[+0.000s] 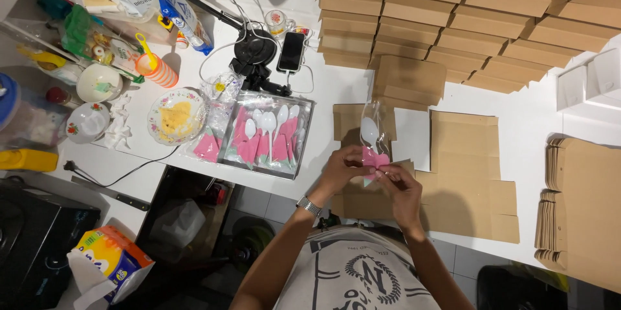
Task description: The person assembles flat cardboard boxes by folding and inserting tabs. They place a plastic-wrapped pink and white spoon into each box before folding it closed. The person repeats this process for multiple boxes, stacking the finished ones on the table.
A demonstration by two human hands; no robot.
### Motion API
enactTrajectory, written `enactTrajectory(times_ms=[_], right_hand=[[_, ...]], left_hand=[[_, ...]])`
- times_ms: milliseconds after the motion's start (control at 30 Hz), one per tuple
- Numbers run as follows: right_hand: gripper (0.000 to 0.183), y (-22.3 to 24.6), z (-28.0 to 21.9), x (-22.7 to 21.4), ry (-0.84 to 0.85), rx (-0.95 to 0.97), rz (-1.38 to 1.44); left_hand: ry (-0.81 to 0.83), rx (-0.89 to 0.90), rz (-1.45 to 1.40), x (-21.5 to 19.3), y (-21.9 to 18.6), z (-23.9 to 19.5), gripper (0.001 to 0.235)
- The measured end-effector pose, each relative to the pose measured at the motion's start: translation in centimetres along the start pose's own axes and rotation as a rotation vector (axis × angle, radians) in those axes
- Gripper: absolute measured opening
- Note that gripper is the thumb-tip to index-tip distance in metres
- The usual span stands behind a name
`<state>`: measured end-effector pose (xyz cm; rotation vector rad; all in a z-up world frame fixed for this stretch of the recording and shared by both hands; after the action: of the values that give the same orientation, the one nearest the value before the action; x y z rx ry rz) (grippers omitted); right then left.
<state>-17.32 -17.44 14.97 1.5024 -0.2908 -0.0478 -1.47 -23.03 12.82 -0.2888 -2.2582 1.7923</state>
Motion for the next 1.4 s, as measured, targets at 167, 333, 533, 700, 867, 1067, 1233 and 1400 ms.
enactTrajectory(times_ms=[167, 333, 533, 700, 867, 1067, 1233, 1400], right_hand=[[0.051, -3.1, 1.3, -1.1, -0.058, 0.083, 0.215], [0.017, -3.6, 1.4, -1.2, 0.023, 0.184, 0.127], [0.018, -1.6, 0.7, -0.1, 0.033, 0.182, 0.159], [0.031, -0.4, -0.5, 1.3, 0.284, 0.302, -0.152], [0.044, -6.0, -0.6, -1.9, 0.449, 0.314, -0.651], [0.038, -6.5, -1.4, -4.5, 0.278, 0.525, -0.668], [0.049, -10.9, -1.4, -6.9, 0.253, 0.475, -0.672], [0.034, -12.8, -2.0, -6.5, 0.373, -0.292, -0.967]], left_hand=[[0.013, -0.009, -0.112, -0.2, -3.0, -0.2, 0.040], [-0.123, 0.071, -0.131, -0.5, -3.3, -0.1, 0.023], [-0.181, 0.105, -0.118, -0.4, -2.0, -0.2, 0.020], [-0.273, 0.147, -0.102, -3.5, -1.1, -0.2, 0.016], [-0.492, 0.014, 0.365, -16.9, 1.6, -0.7, 0.023], [-0.690, 0.167, 1.250, -24.5, 6.2, 0.0, 0.072], [-0.464, 0.061, 1.637, -21.3, 8.0, 0.6, 0.107], [-0.513, 0.558, 1.188, -11.0, 8.2, 0.3, 0.032]])
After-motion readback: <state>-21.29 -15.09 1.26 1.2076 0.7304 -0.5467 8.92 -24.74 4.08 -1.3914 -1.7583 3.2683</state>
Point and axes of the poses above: each hand's wrist, its own z-axis towards the middle knuckle, its own x-axis out of the palm, y = z × x, the point moved 5 cm from there along z, towards the middle knuckle, and after that the axes turned 7 degrees about z, right-handed, at the moved point
